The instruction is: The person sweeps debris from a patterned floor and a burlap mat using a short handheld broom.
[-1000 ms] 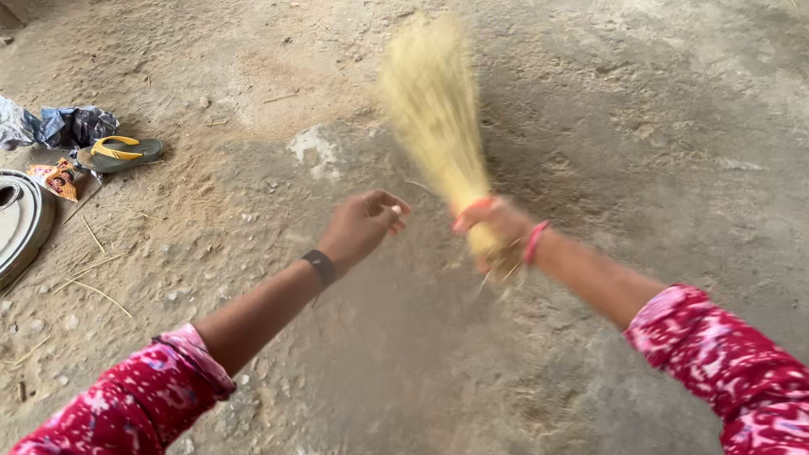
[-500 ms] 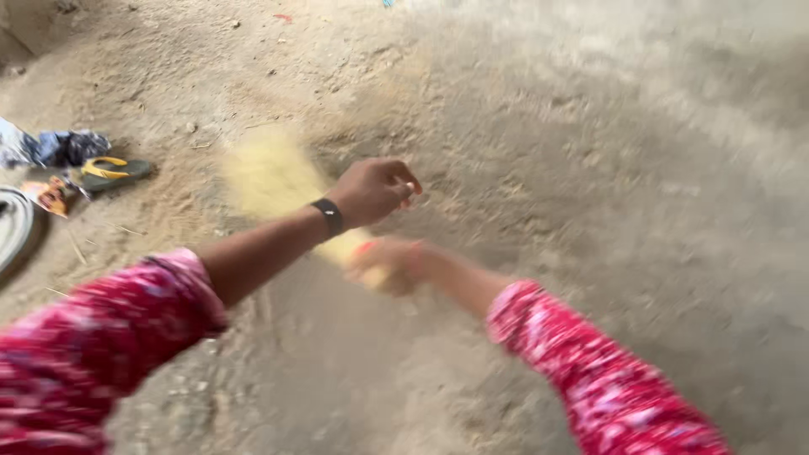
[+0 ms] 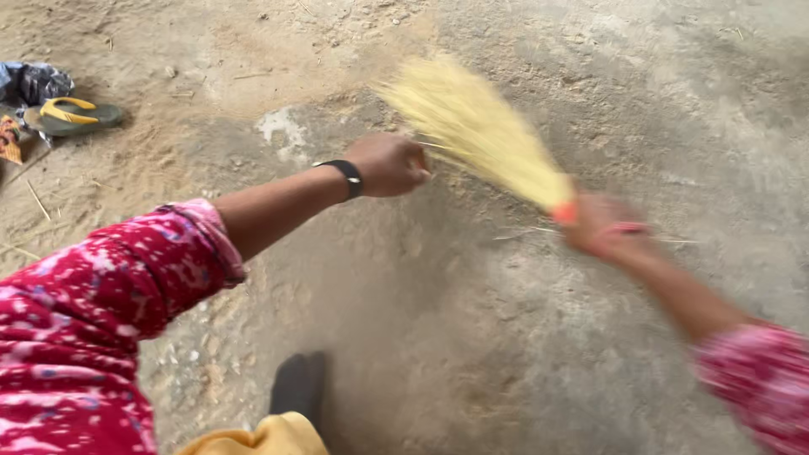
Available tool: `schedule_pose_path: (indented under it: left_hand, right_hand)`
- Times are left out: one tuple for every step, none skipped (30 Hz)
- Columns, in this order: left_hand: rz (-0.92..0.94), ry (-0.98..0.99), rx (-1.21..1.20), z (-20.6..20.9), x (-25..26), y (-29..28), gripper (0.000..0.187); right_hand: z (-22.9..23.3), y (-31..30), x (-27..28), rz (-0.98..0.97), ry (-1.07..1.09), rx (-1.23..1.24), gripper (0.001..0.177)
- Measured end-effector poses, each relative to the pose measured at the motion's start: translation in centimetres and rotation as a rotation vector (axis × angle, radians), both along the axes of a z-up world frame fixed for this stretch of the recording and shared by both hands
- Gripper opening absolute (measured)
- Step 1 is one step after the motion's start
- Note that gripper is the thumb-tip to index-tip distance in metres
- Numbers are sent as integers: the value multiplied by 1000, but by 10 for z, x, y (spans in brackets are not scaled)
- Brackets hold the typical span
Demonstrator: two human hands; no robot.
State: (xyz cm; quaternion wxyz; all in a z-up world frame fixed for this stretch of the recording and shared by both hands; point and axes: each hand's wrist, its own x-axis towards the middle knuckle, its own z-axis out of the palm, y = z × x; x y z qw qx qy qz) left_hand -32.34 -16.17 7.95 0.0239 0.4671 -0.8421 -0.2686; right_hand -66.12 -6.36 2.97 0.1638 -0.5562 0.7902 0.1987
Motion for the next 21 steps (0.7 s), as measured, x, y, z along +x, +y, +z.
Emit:
schedule_pose_path:
  left_hand:
    - [-60, -29, 18, 0, -5, -4, 28]
    - [-120, -59, 35, 0, -6, -9, 30]
    - [-142, -62, 19, 2, -7, -18, 30]
    - [-163, -64, 2, 6, -7, -31, 31]
    - [-186, -59, -26, 9, -10, -43, 32]
    - [-170, -1, -47, 6, -11, -48, 32]
    - [-154, 56, -78, 2, -13, -54, 31]
    - [-138, 113, -109, -5, -15, -60, 31]
    - [-123, 180, -81, -18, -20, -61, 31]
    - [-108, 246, -52, -36, -28, -58, 31]
    - [-142, 317, -27, -55, -34, -52, 28]
    - [-176, 388, -3, -76, -39, -44, 27]
    - [-204, 412, 1, -94, -43, -36, 27]
    - [-232, 436, 4, -111, -45, -28, 28]
    - [-171, 480, 59, -124, -43, -18, 26]
    - [-109, 523, 114, -135, -39, -10, 24]
    - [-43, 554, 175, -144, -35, -2, 25]
    - [24, 582, 237, -152, -31, 5, 25]
    - [92, 618, 291, -156, -30, 4, 26]
    - [118, 658, 272, -159, -28, -2, 25]
    - [147, 696, 255, -161, -20, -9, 24]
  right_hand:
    - [17, 9, -27, -12, 6, 4, 52]
    - [34, 12, -49, 86, 137, -62, 68]
    - [46, 14, -65, 60, 264, -26, 82]
    - [55, 17, -76, 3, 341, 29, 79]
    - [69, 16, -88, -57, 426, 75, 75]
    - [76, 13, -91, -75, 451, 103, 72]
    - [85, 7, -93, -96, 476, 121, 70]
    - [90, 0, -90, -117, 500, 138, 68]
    - [90, -12, -77, -172, 418, 140, 58]
    - [93, -21, -61, -226, 335, 140, 48]
    - [93, -30, -36, -200, 305, 199, 39]
    - [90, -38, -3, -173, 273, 257, 34]
    - [86, -47, 34, -114, 243, 301, 36]
    - [89, -53, 67, -48, 211, 327, 40]
    - [98, -59, 95, 18, 180, 345, 45]
    - [113, -67, 112, 66, 160, 337, 51]
    - [130, -70, 118, 82, 156, 320, 59]
    - [148, -75, 116, 72, 165, 296, 66]
    - [165, -82, 108, 40, 183, 267, 75]
    - [175, -88, 95, -46, 192, 241, 80]
    - [182, -94, 78, -128, 197, 217, 87]
